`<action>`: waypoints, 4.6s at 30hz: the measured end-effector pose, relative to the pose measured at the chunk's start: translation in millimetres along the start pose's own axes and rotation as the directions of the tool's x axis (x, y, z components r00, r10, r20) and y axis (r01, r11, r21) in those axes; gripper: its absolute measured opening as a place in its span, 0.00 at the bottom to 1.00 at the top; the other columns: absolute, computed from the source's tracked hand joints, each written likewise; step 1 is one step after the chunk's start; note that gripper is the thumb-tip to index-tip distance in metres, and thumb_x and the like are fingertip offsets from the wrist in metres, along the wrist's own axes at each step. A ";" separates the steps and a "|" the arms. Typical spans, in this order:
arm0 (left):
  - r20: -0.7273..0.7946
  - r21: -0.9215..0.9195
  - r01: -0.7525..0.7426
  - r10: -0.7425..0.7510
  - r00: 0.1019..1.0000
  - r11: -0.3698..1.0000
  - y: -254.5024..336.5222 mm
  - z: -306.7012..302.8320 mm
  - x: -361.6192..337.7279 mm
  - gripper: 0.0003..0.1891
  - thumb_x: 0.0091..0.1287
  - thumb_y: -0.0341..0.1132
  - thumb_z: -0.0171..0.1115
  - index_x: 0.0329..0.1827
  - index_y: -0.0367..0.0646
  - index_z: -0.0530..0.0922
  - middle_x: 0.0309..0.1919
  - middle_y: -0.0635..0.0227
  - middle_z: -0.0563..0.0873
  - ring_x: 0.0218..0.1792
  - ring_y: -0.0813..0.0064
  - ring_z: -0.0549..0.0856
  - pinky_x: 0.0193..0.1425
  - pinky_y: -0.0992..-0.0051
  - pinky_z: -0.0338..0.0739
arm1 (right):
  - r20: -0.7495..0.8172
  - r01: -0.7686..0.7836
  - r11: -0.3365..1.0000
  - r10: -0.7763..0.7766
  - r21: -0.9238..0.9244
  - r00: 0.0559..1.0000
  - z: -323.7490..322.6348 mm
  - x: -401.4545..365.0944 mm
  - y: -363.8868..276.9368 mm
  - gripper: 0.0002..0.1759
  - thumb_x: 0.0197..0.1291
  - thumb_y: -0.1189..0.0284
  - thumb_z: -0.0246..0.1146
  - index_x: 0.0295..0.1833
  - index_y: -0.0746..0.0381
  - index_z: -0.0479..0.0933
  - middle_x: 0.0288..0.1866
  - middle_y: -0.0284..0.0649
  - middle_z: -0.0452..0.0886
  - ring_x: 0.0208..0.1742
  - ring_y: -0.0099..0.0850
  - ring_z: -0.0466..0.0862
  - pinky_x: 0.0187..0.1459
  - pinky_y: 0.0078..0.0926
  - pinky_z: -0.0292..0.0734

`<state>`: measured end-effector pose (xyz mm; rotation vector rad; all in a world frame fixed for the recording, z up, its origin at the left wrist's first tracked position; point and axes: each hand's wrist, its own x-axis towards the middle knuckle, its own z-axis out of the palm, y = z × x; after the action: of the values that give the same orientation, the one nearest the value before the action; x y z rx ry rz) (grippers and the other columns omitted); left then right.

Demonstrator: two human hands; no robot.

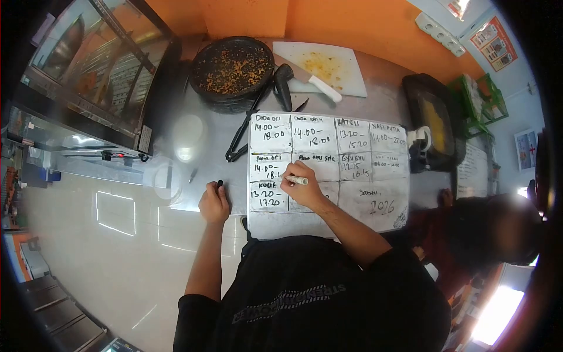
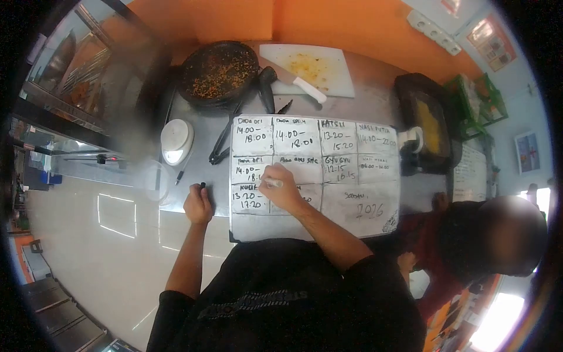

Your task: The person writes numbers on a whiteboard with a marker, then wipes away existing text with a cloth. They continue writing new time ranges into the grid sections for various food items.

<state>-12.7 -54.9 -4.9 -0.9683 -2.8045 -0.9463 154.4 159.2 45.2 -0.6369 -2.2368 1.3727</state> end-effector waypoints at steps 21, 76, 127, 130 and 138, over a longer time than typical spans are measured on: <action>-0.002 -0.006 -0.036 0.036 0.999 0.999 1.9 -1.9 -0.5 0.13 0.73 0.41 0.49 0.49 0.42 0.72 0.35 0.51 0.85 0.36 0.46 0.84 0.38 0.54 0.75 | -0.073 0.137 0.990 -0.135 0.031 0.988 4.5 -8.9 -7.1 0.10 0.45 0.83 0.65 0.32 0.62 0.72 0.30 0.41 0.70 0.29 0.39 0.73 0.31 0.34 0.68; -0.016 0.042 0.074 -0.074 0.997 0.996 3.7 3.6 2.6 0.13 0.73 0.42 0.49 0.48 0.42 0.73 0.33 0.56 0.86 0.34 0.50 0.85 0.35 0.56 0.76 | -0.145 -0.160 0.975 0.183 0.156 0.972 -47.5 -6.5 33.0 0.09 0.44 0.82 0.66 0.27 0.63 0.71 0.27 0.34 0.75 0.29 0.21 0.75 0.30 0.21 0.69; 0.032 0.051 0.118 -0.120 0.992 0.992 6.8 1.2 3.4 0.16 0.73 0.45 0.48 0.48 0.41 0.73 0.33 0.52 0.86 0.34 0.47 0.85 0.36 0.54 0.76 | -0.258 -0.132 0.969 0.185 0.210 0.948 -76.7 -14.6 47.2 0.08 0.45 0.80 0.65 0.26 0.62 0.71 0.24 0.34 0.74 0.27 0.23 0.74 0.30 0.24 0.68; 0.027 0.041 0.119 -0.120 0.992 0.992 5.1 2.5 2.7 0.16 0.72 0.45 0.48 0.48 0.41 0.73 0.33 0.52 0.86 0.34 0.47 0.85 0.36 0.54 0.76 | -0.324 -0.162 0.972 0.210 0.168 0.922 -79.7 -23.3 54.1 0.08 0.45 0.80 0.65 0.27 0.62 0.71 0.24 0.33 0.74 0.27 0.21 0.73 0.30 0.23 0.68; 0.018 0.069 0.101 -0.102 0.995 0.993 3.7 4.1 2.7 0.15 0.72 0.45 0.49 0.48 0.42 0.73 0.34 0.52 0.86 0.35 0.46 0.85 0.37 0.53 0.76 | -0.345 -0.149 0.977 0.195 0.155 0.918 -79.5 -29.5 52.4 0.08 0.45 0.80 0.64 0.26 0.63 0.70 0.23 0.34 0.72 0.27 0.23 0.73 0.30 0.24 0.67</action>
<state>-12.1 -48.8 -5.7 -0.8401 -2.9075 -0.8488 232.4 218.6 26.9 -0.9739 -1.8249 1.3406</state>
